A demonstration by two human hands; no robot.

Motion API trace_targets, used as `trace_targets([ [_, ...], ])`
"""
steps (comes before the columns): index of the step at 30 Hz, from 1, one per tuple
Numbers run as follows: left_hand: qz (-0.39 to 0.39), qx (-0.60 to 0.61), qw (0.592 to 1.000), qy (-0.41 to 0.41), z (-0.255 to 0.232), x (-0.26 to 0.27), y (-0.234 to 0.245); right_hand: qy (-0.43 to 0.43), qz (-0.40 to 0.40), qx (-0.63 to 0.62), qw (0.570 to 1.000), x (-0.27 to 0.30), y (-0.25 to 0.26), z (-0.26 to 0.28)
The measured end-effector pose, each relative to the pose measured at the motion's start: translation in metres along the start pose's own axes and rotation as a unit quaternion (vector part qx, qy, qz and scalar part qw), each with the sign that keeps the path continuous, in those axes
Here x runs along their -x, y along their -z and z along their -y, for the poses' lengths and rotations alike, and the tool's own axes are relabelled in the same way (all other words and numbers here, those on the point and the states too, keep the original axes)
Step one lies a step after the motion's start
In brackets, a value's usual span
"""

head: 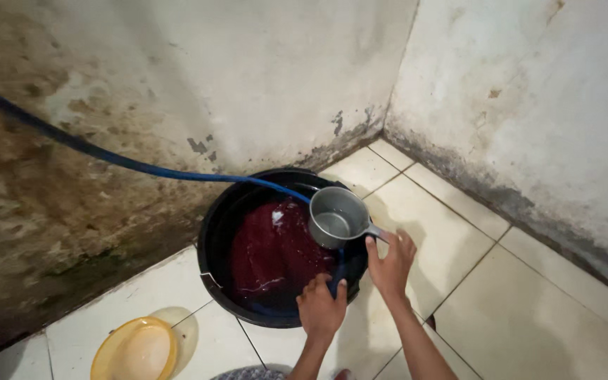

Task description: The person washes a mat by hand, applying soap and scrubbing it while it lies on the floor, using water from a bucket and a small handheld container.

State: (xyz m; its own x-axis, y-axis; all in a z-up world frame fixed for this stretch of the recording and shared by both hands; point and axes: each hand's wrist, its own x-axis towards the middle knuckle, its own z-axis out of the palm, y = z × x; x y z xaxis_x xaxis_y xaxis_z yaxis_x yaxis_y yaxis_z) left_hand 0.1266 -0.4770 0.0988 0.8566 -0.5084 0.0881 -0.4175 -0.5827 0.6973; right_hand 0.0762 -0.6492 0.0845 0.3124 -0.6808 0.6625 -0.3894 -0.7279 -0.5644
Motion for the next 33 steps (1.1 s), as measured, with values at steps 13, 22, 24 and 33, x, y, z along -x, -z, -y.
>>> trace_targets([
  [13,0.065,-0.042,0.986,0.145,-0.026,-0.013,0.022,-0.147,0.280,0.144,0.938,-0.044,-0.006,0.011],
  [22,-0.026,0.099,0.989,0.106,0.022,-0.010,0.015,-0.184,0.338,0.132,0.913,-0.040,0.032,0.076],
  [24,-0.047,0.117,0.986,0.106,0.034,-0.004,0.026,-0.187,0.373,0.128,0.900,-0.037,0.037,0.084],
  [33,0.063,-0.190,0.980,-0.016,0.095,0.007,0.068,-0.091,0.425,0.128,0.891,-0.007,0.061,0.114],
])
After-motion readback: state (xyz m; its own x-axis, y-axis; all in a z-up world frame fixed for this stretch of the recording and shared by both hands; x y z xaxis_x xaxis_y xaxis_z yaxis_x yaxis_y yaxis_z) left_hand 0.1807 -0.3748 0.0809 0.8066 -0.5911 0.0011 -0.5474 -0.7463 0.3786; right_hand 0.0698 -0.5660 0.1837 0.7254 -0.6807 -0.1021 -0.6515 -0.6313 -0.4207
